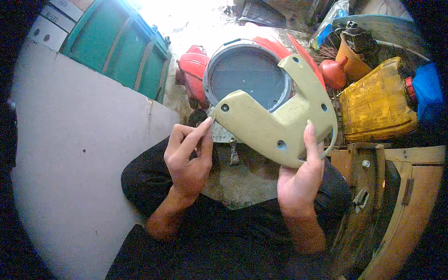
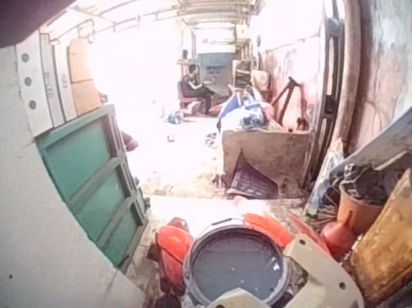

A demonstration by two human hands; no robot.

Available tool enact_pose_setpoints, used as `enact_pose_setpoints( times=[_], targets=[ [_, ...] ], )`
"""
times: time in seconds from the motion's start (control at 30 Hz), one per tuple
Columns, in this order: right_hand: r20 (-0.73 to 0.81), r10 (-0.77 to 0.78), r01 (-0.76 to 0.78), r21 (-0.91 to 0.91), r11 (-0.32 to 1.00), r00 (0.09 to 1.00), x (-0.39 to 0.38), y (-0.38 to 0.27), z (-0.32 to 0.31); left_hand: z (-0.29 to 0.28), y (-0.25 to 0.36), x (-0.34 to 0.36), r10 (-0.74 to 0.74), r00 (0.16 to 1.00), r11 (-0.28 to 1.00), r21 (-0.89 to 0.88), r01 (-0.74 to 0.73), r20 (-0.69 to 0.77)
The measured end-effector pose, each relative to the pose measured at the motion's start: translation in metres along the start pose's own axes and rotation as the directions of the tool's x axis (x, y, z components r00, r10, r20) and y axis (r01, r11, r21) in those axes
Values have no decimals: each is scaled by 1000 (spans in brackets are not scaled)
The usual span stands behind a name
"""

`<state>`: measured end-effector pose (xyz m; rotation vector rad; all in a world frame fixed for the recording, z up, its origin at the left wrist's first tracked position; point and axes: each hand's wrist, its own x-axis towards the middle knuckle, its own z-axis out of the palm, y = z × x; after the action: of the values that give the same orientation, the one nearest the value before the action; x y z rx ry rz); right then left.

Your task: The person sands the surface of a plastic motorcycle fairing component by hand using a small piece of sandpaper, dipping the sandpaper into a bucket of water between strokes.

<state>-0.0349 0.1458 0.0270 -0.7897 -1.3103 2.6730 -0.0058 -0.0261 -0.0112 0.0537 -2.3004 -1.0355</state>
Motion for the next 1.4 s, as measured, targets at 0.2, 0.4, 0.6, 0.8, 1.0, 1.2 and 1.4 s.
enact_pose_setpoints(
  times=[0.2,0.4,0.6,0.8,1.0,1.2,1.4],
  targets=[
    [15,-32,33,-25,999,999,2,8,-5,8,-5,-5,130,991,980,151,-132,25],
    [-25,-76,75,-42,996,997,2,4,-4,17,-16,-13,34,972,965,245,-93,232],
    [-26,-104,103,-24,994,994,7,0,-6,1,-7,7,-181,966,984,30,178,183],
    [23,-106,106,-33,994,994,-1,-1,-2,-10,-3,15,-212,968,960,-159,232,133],
    [39,-104,105,-28,994,994,-4,2,-1,-6,-6,14,-259,961,931,-239,275,96],
    [48,-108,111,-58,992,993,-5,7,1,-5,-12,11,-208,975,948,-231,221,79],
    [59,-172,177,-77,981,983,-8,11,0,-6,-8,12,-244,962,933,-240,267,120]
  ],
)
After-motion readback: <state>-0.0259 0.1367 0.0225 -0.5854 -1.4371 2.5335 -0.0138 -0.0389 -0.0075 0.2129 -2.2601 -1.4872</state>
